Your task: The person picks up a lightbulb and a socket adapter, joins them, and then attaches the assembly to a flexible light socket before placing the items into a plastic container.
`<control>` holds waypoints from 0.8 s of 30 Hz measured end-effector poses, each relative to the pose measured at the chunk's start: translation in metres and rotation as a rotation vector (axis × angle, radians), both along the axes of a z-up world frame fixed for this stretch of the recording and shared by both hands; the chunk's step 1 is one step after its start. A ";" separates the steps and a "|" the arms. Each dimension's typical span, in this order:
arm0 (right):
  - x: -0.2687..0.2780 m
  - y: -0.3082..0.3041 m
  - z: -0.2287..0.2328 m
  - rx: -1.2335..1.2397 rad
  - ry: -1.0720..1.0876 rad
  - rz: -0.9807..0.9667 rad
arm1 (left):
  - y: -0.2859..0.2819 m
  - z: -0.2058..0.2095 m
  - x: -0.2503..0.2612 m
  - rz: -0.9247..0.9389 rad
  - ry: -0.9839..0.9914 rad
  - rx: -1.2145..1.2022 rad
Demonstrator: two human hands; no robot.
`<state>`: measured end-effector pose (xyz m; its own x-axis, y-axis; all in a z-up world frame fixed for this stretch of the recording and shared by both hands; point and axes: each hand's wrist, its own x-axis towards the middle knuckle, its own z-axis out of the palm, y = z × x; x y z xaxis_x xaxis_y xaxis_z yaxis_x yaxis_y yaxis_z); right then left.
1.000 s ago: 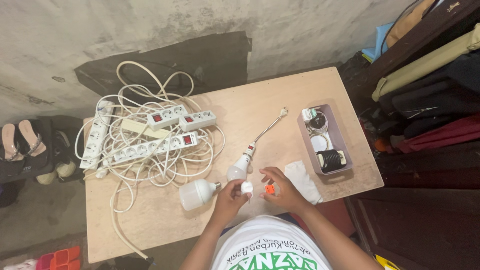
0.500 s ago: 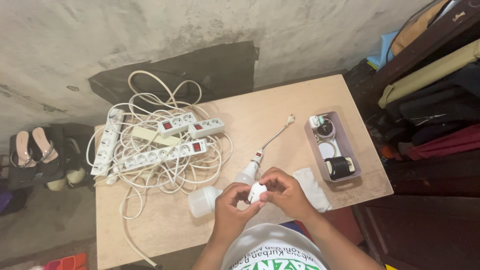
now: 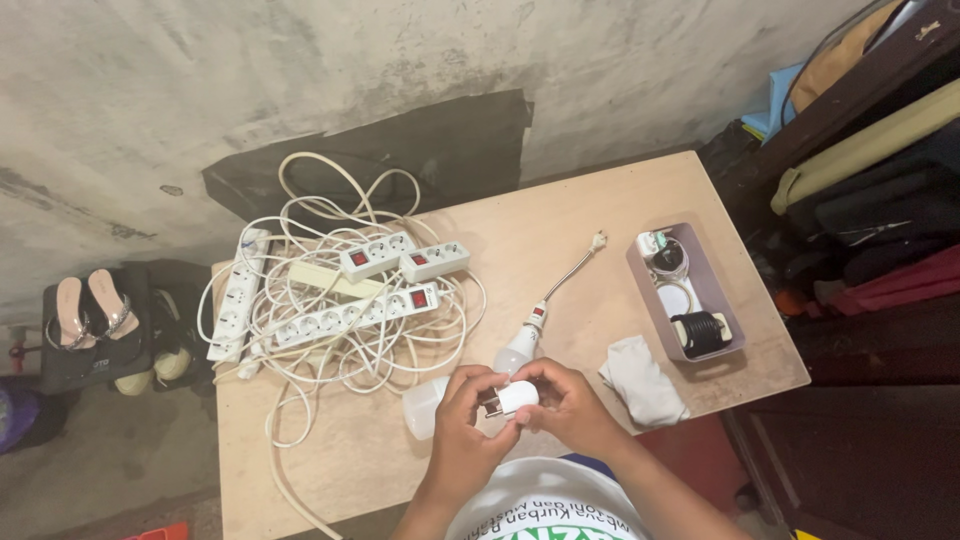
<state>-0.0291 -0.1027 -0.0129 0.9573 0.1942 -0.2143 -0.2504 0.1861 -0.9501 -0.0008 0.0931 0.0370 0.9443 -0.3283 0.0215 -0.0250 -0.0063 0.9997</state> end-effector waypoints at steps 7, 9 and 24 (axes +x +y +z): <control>-0.010 0.023 0.002 0.065 -0.076 -0.078 | 0.017 -0.006 0.000 -0.068 -0.024 -0.063; -0.010 0.028 0.005 0.120 -0.076 -0.112 | 0.020 -0.007 0.001 -0.066 -0.035 -0.026; -0.019 0.042 0.004 0.057 0.005 -0.170 | 0.024 -0.003 -0.004 -0.039 -0.253 0.135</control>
